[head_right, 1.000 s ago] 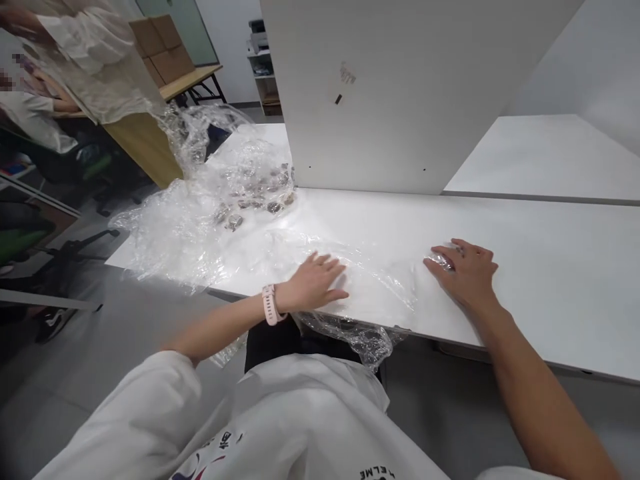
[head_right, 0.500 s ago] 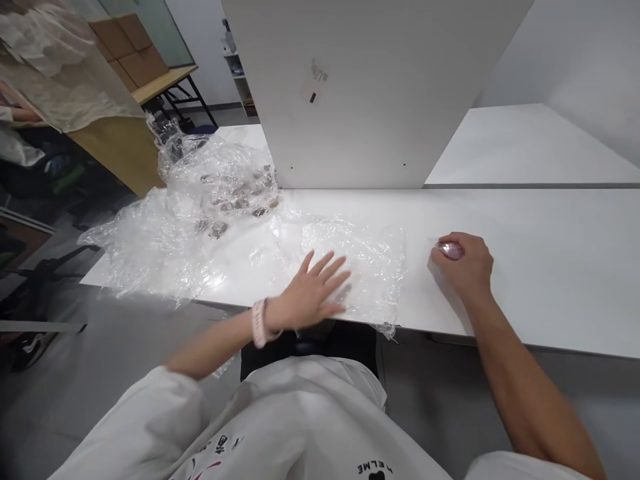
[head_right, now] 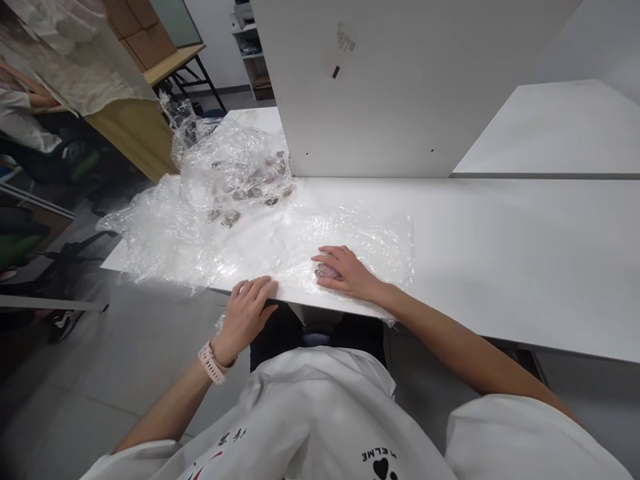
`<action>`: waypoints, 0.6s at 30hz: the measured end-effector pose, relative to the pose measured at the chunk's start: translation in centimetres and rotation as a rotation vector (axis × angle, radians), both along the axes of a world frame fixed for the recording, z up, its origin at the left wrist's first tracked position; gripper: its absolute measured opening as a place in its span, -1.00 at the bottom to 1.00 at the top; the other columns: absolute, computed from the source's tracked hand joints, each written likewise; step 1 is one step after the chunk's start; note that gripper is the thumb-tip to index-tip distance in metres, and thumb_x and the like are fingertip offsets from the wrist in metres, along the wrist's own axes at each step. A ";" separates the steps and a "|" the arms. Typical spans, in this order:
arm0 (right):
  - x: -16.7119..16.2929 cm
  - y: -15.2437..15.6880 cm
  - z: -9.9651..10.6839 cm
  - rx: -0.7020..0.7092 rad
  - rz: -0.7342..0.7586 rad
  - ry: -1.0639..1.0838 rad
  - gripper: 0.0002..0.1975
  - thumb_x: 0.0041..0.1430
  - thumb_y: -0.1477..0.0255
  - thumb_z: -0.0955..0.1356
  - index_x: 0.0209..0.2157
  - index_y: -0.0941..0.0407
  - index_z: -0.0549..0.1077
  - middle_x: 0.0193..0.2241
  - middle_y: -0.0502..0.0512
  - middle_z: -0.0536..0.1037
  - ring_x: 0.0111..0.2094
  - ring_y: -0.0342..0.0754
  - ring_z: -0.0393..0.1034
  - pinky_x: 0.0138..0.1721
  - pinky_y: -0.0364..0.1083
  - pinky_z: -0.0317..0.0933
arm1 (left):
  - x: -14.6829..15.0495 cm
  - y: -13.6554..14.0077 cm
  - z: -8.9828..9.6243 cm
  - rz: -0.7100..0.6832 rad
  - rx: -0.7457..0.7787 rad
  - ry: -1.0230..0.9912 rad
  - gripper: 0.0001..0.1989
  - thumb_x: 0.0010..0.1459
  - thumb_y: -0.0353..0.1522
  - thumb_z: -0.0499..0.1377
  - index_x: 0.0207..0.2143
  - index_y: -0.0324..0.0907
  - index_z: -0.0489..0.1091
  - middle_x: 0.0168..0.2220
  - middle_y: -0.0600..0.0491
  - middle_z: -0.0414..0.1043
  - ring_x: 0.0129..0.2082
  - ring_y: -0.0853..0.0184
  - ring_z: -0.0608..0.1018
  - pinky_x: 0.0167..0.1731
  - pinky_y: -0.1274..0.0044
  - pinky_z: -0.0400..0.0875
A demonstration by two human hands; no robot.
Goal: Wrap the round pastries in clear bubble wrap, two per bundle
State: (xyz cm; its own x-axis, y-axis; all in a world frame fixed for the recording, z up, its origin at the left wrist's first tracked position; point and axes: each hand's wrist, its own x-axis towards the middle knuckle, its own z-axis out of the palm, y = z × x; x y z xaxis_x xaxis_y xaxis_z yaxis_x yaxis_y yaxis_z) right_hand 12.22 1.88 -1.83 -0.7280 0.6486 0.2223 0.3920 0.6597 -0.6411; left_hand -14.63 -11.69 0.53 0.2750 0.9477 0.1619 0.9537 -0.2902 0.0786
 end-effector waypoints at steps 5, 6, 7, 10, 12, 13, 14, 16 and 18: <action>4.6 -2.1 2.7 -0.024 -0.021 -0.085 -0.07 0.09 -0.14 0.36 0.39 -0.12 0.04 0.42 0.16 -0.01 0.39 0.29 -0.07 0.29 0.33 0.01 | -1.9 -1.0 -0.7 0.077 0.093 -0.122 -0.77 0.36 -0.41 -0.03 -0.22 -0.07 0.42 -0.33 -0.01 0.50 -0.33 0.18 0.50 -0.29 0.35 0.33; 5.9 -3.0 3.1 -0.019 -0.019 -0.115 -0.06 0.04 -0.14 0.40 0.38 -0.14 0.08 0.41 0.13 0.03 0.38 0.29 -0.04 0.29 0.32 0.03 | -2.4 -1.0 -0.9 0.075 0.101 -0.151 -0.76 0.36 -0.40 -0.03 -0.23 -0.06 0.42 -0.35 0.00 0.49 -0.35 0.20 0.49 -0.31 0.36 0.32; 7.2 -4.0 3.2 -0.010 -0.023 -0.144 -0.11 0.03 -0.11 0.42 0.35 -0.17 0.15 0.39 0.11 0.09 0.37 0.28 0.01 0.28 0.30 0.07 | -2.8 -1.0 -1.1 0.070 0.108 -0.183 -0.77 0.36 -0.39 -0.02 -0.24 -0.05 0.42 -0.35 0.00 0.50 -0.36 0.21 0.50 -0.31 0.36 0.33; 10.1 -6.6 2.3 0.024 -0.094 -0.131 -0.58 0.25 0.11 0.35 0.13 -0.20 0.42 0.22 0.02 0.39 0.25 0.16 0.26 0.20 0.24 0.22 | -3.6 -1.0 -1.1 0.036 0.123 -0.281 -0.83 0.33 -0.35 0.06 -0.28 -0.03 0.44 -0.25 0.00 0.55 -0.25 0.19 0.53 -0.19 0.32 0.38; 10.9 -7.6 1.6 0.023 -0.159 -0.050 -0.76 0.36 0.25 0.26 -0.06 -0.17 0.52 0.03 -0.03 0.56 0.13 0.07 0.41 0.17 0.20 0.27 | -3.8 -0.7 -0.4 0.012 0.129 -0.344 -0.88 0.30 -0.34 0.11 -0.29 -0.03 0.45 -0.16 0.00 0.56 -0.11 0.17 0.53 -0.03 0.27 0.37; 11.0 -7.8 1.5 0.009 -0.194 -0.015 -0.76 0.37 0.28 0.24 -0.13 -0.15 0.54 -0.04 -0.04 0.60 0.08 0.05 0.45 0.18 0.20 0.27 | -3.9 -0.5 0.2 0.001 0.125 -0.375 -0.88 0.29 -0.33 0.12 -0.29 -0.04 0.44 -0.13 0.01 0.56 -0.05 0.16 0.53 0.04 0.24 0.35; 10.9 -7.7 1.7 -0.015 -0.231 0.008 -0.77 0.37 0.27 0.24 -0.16 -0.13 0.54 -0.08 -0.03 0.61 0.06 0.06 0.47 0.17 0.19 0.28 | -3.9 -0.1 0.8 -0.001 0.120 -0.407 -0.88 0.29 -0.32 0.11 -0.30 -0.04 0.44 -0.13 0.01 0.57 -0.02 0.16 0.52 0.09 0.23 0.32; 10.5 -7.0 2.8 -0.071 -0.312 0.022 -0.77 0.35 0.20 0.25 -0.18 -0.09 0.52 -0.10 0.02 0.62 0.02 0.08 0.48 0.04 0.15 0.37 | -3.9 1.0 2.1 0.025 0.118 -0.456 -0.84 0.31 -0.30 0.08 -0.33 -0.06 0.42 -0.20 0.02 0.57 -0.07 0.18 0.54 0.12 0.23 0.30; 9.8 -5.5 4.7 -0.126 -0.389 0.026 -0.72 0.33 0.12 0.25 -0.20 -0.05 0.51 -0.15 0.07 0.62 -0.12 0.07 0.52 -0.23 0.04 0.41 | -4.1 2.6 3.3 0.085 0.122 -0.470 -0.80 0.33 -0.28 0.06 -0.36 -0.08 0.39 -0.33 0.04 0.55 -0.21 0.22 0.55 0.01 0.29 0.36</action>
State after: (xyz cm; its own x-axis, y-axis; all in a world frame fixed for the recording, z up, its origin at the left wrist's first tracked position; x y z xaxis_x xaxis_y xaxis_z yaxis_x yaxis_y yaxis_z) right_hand 21.98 -3.58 2.88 -0.4180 0.8978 0.1386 0.5798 0.3811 -0.7202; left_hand -18.68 -9.13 3.82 0.0680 0.9301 0.3611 0.8441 -0.2466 0.4762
